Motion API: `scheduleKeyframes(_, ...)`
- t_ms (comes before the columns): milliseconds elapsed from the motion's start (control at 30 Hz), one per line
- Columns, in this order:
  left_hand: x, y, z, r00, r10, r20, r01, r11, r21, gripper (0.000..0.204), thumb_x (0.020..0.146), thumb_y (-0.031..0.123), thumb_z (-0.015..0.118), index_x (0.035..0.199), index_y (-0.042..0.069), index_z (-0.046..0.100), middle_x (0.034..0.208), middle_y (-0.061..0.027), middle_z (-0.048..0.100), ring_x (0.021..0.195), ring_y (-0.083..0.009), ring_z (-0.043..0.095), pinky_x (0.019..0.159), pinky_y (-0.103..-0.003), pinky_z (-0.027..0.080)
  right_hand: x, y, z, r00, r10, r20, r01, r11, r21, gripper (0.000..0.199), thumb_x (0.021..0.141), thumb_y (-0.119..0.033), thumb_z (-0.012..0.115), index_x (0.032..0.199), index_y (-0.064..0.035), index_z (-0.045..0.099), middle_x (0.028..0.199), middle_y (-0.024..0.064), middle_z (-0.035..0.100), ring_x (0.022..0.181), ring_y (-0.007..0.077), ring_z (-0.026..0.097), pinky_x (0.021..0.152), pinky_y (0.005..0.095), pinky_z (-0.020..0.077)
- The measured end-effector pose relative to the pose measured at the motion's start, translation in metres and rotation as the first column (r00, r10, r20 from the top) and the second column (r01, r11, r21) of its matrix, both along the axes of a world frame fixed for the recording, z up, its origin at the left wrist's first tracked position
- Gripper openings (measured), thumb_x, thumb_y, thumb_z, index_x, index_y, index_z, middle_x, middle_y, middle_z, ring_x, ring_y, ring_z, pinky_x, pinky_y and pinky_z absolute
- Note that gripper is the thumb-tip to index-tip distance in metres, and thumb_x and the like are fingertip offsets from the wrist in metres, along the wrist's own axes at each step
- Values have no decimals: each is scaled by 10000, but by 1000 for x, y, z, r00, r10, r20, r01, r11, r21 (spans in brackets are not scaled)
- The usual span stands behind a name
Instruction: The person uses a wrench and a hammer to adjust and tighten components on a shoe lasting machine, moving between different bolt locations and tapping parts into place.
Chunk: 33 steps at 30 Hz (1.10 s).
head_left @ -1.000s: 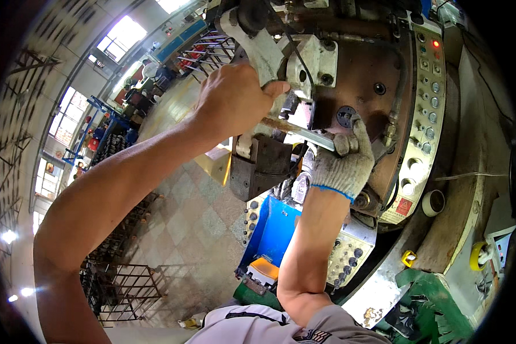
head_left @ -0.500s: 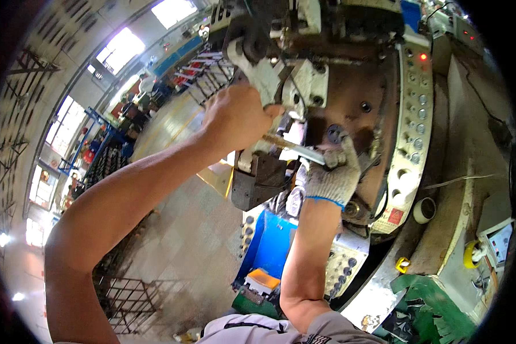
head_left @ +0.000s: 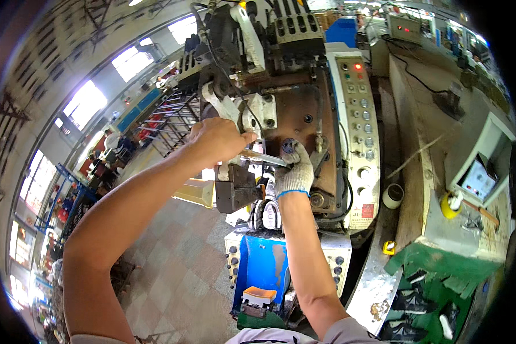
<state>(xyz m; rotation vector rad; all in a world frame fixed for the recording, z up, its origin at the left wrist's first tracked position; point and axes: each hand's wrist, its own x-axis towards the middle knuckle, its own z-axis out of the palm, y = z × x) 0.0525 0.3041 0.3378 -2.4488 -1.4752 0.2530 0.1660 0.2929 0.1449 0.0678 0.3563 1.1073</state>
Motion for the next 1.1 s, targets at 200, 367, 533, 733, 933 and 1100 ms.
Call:
scheduleKeyframes(200, -7, -5, 14, 993, -90, 76, 110, 939, -325, 753, 916, 664, 587, 611, -16, 688, 538, -139, 633, 447, -231, 628, 506, -372, 527, 1, -7, -3, 995, -60, 84, 54, 996, 77, 169, 1008, -186, 595, 875, -82, 604, 639, -6, 517, 547, 145, 509, 541, 277, 473)
scheduleKeyframes(367, -16, -3, 23, 931, -175, 321, 315, 830, -460, 482, 735, 396, 866, 585, -20, 674, 515, -87, 593, 445, -164, 543, 456, -323, 411, -7, -18, 3, 980, -172, 102, 164, 983, 82, 356, 1005, -388, 552, 970, -40, 617, 795, 88, 616, 733, 256, 606, 752, 420, 538)
scheduleKeyframes(533, -15, -9, 25, 885, -298, 358, 421, 840, -341, 376, 685, 279, 874, 625, -39, 681, 531, -86, 580, 490, -179, 548, 481, -336, 424, -12, -27, -6, 981, -144, 134, 131, 986, 99, 470, 1024, -432, 504, 1127, 14, 610, 1059, 184, 649, 984, 333, 644, 944, 459, 532)
scheduleKeyframes(733, -24, 5, 22, 896, -111, 429, 334, 806, -489, 369, 741, 273, 848, 620, -32, 680, 486, -40, 516, 443, -146, 489, 411, -338, 374, -35, -55, 7, 936, -191, 294, 168, 981, 101, 547, 1033, -468, 475, 1288, 14, 514, 1225, 202, 603, 1124, 329, 611, 979, 475, 509)
scheduleKeyframes(933, -13, 11, 19, 869, -226, 440, 425, 797, -430, 360, 687, 238, 878, 611, -44, 668, 535, -83, 586, 457, -154, 524, 464, -323, 406, -46, -56, -20, 936, -166, 311, 96, 969, 227, 178, 868, -185, 633, 985, -51, 646, 1019, 122, 693, 956, 303, 660, 957, 459, 528)
scheduleKeyframes(1100, 2, -7, 33, 899, -281, 338, 408, 817, -407, 249, 745, 138, 798, 690, -80, 690, 575, -117, 619, 458, -172, 531, 435, -357, 388, -62, -26, -17, 829, -138, 543, 152, 988, 20, 111, 997, -100, 626, 1070, -18, 648, 1006, 76, 700, 878, 201, 681, 762, 344, 551)
